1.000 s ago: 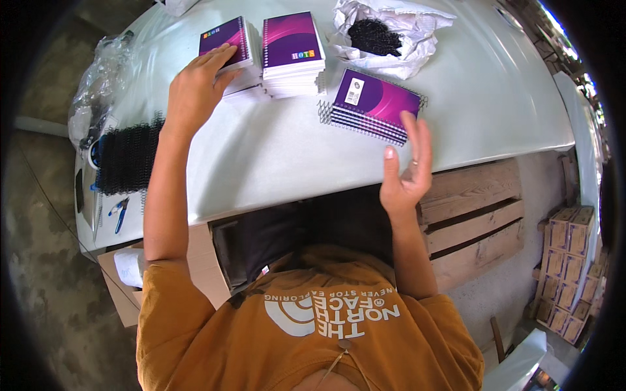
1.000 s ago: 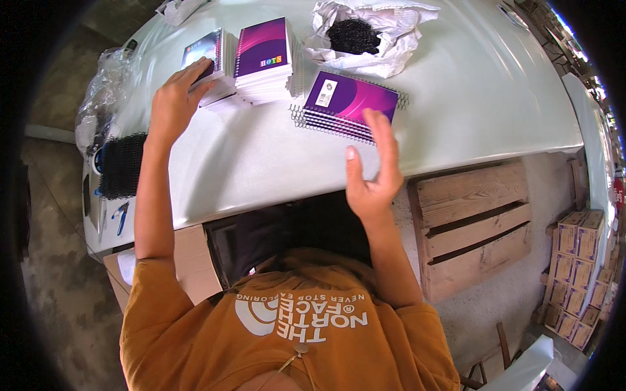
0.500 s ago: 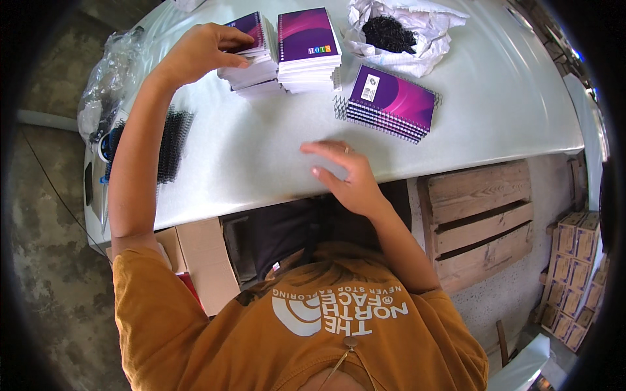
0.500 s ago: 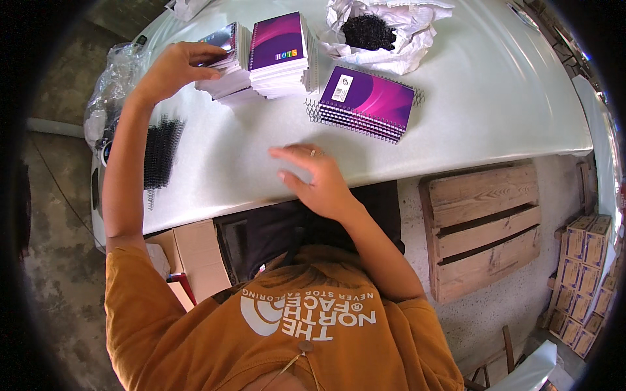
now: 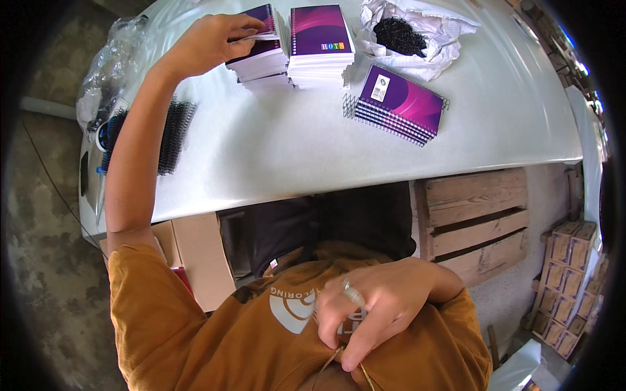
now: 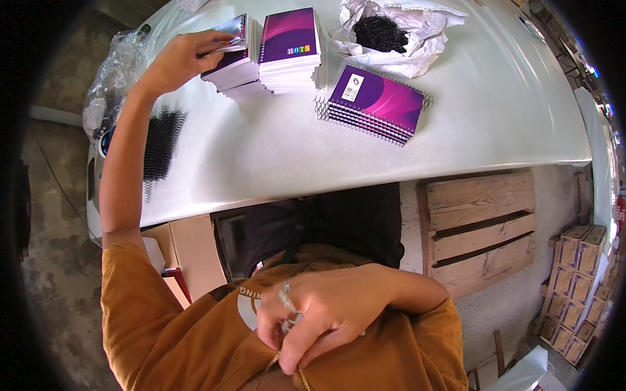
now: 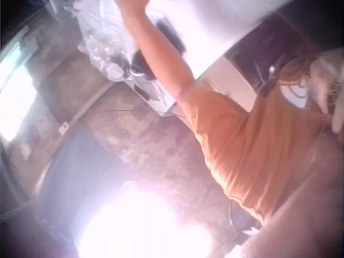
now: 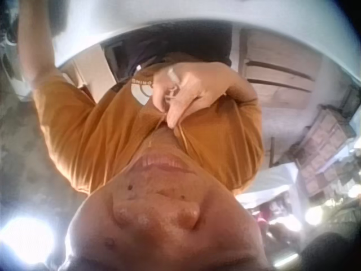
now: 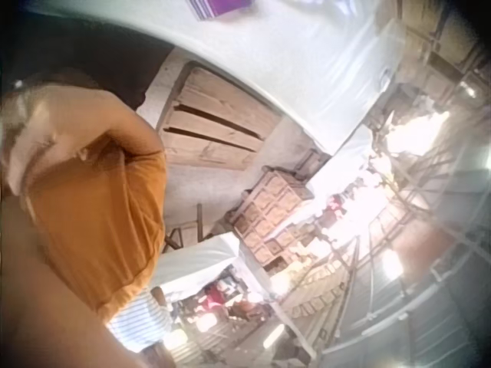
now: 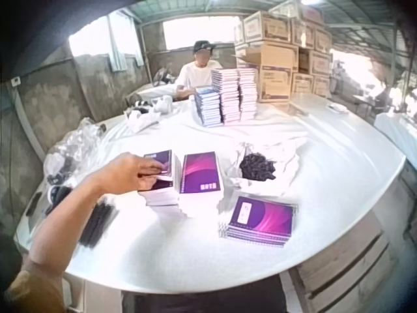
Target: The person assembles spiral notebooks by taking a notebook from a stack, aligning a metal coil with the pre-punched holes, and threading the coil through the holes by hand until the notebook is bound.
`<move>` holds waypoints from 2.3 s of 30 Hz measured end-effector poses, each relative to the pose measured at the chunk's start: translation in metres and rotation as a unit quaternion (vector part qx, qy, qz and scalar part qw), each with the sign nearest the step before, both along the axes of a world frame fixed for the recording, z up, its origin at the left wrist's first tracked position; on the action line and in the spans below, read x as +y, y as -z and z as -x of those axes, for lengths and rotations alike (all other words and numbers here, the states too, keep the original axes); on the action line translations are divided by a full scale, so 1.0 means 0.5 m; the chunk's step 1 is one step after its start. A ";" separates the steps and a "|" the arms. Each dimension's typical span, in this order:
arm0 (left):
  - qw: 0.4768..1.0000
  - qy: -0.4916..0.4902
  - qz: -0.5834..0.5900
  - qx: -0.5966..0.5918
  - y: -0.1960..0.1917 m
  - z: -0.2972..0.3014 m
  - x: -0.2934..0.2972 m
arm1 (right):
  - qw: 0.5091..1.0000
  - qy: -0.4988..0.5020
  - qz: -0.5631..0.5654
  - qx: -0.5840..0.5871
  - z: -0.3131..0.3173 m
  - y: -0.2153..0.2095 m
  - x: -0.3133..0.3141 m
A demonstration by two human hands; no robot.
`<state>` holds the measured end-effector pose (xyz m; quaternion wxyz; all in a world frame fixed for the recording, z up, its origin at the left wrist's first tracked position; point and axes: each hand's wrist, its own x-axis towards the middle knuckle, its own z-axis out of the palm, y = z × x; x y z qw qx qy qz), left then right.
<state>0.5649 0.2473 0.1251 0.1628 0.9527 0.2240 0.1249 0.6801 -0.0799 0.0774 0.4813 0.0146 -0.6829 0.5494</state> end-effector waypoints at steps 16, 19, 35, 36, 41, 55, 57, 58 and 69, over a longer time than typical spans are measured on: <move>0.981 -0.059 -0.179 -0.051 0.053 -0.009 -0.020 | 0.888 0.250 0.060 0.382 0.097 -0.062 -0.014; 0.977 -0.050 -0.197 -0.061 0.038 -0.017 -0.036 | 0.956 0.005 0.016 0.292 0.040 -0.015 0.021; 0.977 -0.077 -0.195 -0.049 0.042 -0.012 -0.043 | 0.984 -0.071 0.163 0.031 -0.030 -0.041 0.082; 0.977 -0.082 -0.191 -0.049 0.042 -0.012 -0.042 | 0.994 -0.035 0.094 0.047 -0.039 -0.044 0.098; 0.976 -0.093 -0.193 -0.047 0.042 -0.013 -0.048 | 0.997 0.031 -0.058 0.051 -0.054 -0.079 0.104; 0.951 -0.026 -0.297 -0.078 0.089 0.004 -0.042 | 0.889 -0.020 0.166 0.427 0.132 -0.045 -0.030; 0.946 -0.053 -0.303 -0.101 0.090 0.015 -0.029 | 0.872 -0.077 0.219 0.431 0.142 -0.066 -0.040; 0.943 -0.068 -0.307 -0.112 0.084 0.023 -0.024 | 0.889 -0.067 0.193 0.410 0.139 -0.068 -0.034; 0.890 -0.215 -0.142 -0.377 0.118 0.106 -0.313 | 0.990 -0.076 0.069 0.099 0.060 -0.043 -0.009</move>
